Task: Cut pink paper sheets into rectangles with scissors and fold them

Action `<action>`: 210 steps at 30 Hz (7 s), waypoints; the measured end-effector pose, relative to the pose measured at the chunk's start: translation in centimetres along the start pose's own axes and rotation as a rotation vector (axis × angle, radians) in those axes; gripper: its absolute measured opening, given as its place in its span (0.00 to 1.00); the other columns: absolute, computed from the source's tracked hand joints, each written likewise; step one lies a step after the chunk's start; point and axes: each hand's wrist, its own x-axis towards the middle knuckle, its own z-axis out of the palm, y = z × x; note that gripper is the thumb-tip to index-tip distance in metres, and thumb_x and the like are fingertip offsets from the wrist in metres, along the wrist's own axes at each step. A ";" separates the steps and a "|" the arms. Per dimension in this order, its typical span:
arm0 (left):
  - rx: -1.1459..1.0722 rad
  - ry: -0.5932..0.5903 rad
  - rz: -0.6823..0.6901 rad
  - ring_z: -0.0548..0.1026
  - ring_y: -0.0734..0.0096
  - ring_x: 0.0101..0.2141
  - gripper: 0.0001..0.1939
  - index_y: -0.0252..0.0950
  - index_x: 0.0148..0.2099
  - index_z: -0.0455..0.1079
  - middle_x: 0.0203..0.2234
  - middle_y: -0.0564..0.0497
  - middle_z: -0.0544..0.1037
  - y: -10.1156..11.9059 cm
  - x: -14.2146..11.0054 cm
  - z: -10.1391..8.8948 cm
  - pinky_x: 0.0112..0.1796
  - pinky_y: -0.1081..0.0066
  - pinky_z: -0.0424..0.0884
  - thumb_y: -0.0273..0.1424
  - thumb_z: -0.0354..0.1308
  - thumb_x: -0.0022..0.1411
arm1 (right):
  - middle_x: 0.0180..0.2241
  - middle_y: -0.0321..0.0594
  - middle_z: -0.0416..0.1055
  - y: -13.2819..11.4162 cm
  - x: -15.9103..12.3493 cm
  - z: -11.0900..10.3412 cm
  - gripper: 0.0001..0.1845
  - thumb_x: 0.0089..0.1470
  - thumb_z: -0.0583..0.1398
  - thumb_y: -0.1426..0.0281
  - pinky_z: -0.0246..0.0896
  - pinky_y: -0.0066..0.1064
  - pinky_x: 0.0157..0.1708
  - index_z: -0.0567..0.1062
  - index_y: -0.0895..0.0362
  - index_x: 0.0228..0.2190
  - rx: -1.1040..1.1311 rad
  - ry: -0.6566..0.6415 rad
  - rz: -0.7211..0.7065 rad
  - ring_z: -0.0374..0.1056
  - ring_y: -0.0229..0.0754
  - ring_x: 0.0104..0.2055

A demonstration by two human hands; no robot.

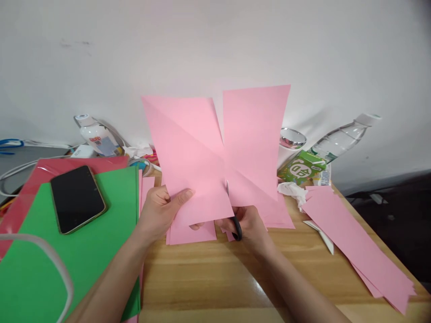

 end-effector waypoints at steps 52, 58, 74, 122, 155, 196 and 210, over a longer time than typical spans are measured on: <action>-0.056 -0.002 -0.042 0.74 0.68 0.16 0.13 0.31 0.25 0.71 0.14 0.50 0.75 -0.2 -0.3 0.5 0.18 0.72 0.70 0.34 0.56 0.57 | 0.14 0.31 0.59 -0.2 -0.3 0.5 0.11 0.34 0.64 0.69 0.46 0.25 0.14 0.66 0.58 0.14 -0.037 0.139 0.032 0.51 0.32 0.17; -0.029 0.004 -0.047 0.73 0.68 0.15 0.14 0.31 0.24 0.71 0.14 0.50 0.75 0.0 -0.4 0.5 0.17 0.72 0.70 0.35 0.56 0.57 | 0.13 0.30 0.58 0.0 -0.3 0.3 0.10 0.34 0.62 0.70 0.45 0.25 0.14 0.65 0.58 0.14 -0.066 0.133 0.031 0.50 0.31 0.15; -0.025 -0.013 -0.025 0.74 0.69 0.16 0.14 0.31 0.24 0.71 0.14 0.50 0.76 -0.1 -0.4 0.4 0.18 0.74 0.69 0.33 0.55 0.59 | 0.13 0.29 0.55 0.1 -0.2 0.2 0.07 0.34 0.58 0.75 0.41 0.23 0.13 0.64 0.59 0.12 -0.060 0.123 0.051 0.48 0.29 0.16; -0.195 -0.104 -0.173 0.78 0.65 0.30 0.12 0.38 0.38 0.76 0.30 0.49 0.80 1.4 -1.4 -2.4 0.29 0.71 0.75 0.30 0.65 0.48 | 0.22 0.29 0.62 -0.2 1.2 -2.8 0.23 0.37 0.68 0.61 0.57 0.25 0.23 0.72 0.56 0.36 0.220 0.146 -0.082 0.59 0.31 0.22; -0.294 0.132 -0.082 0.78 0.62 0.29 0.11 0.35 0.36 0.76 0.29 0.48 0.81 0.6 0.1 -0.4 0.28 0.69 0.75 0.32 0.64 0.48 | 0.27 0.35 0.66 -0.2 -0.2 -0.4 0.16 0.44 0.65 0.61 0.58 0.28 0.28 0.70 0.57 0.33 -0.014 -0.252 -0.119 0.60 0.34 0.26; -0.263 0.159 -0.111 0.77 0.64 0.28 0.09 0.35 0.34 0.76 0.28 0.49 0.80 0.3 -0.2 0.9 0.28 0.70 0.74 0.33 0.65 0.48 | 0.20 0.29 0.63 0.0 -0.4 0.2 0.09 0.39 0.62 0.76 0.49 0.23 0.18 0.70 0.56 0.28 0.016 -0.042 -0.162 0.53 0.31 0.19; -0.194 0.137 -0.125 0.76 0.66 0.26 0.09 0.33 0.31 0.75 0.25 0.49 0.79 0.0 -0.1 0.9 0.27 0.71 0.72 0.34 0.64 0.49 | 0.21 0.30 0.65 -0.1 -0.4 0.2 0.12 0.37 0.60 0.79 0.54 0.23 0.22 0.70 0.56 0.29 0.002 -0.025 -0.203 0.58 0.33 0.22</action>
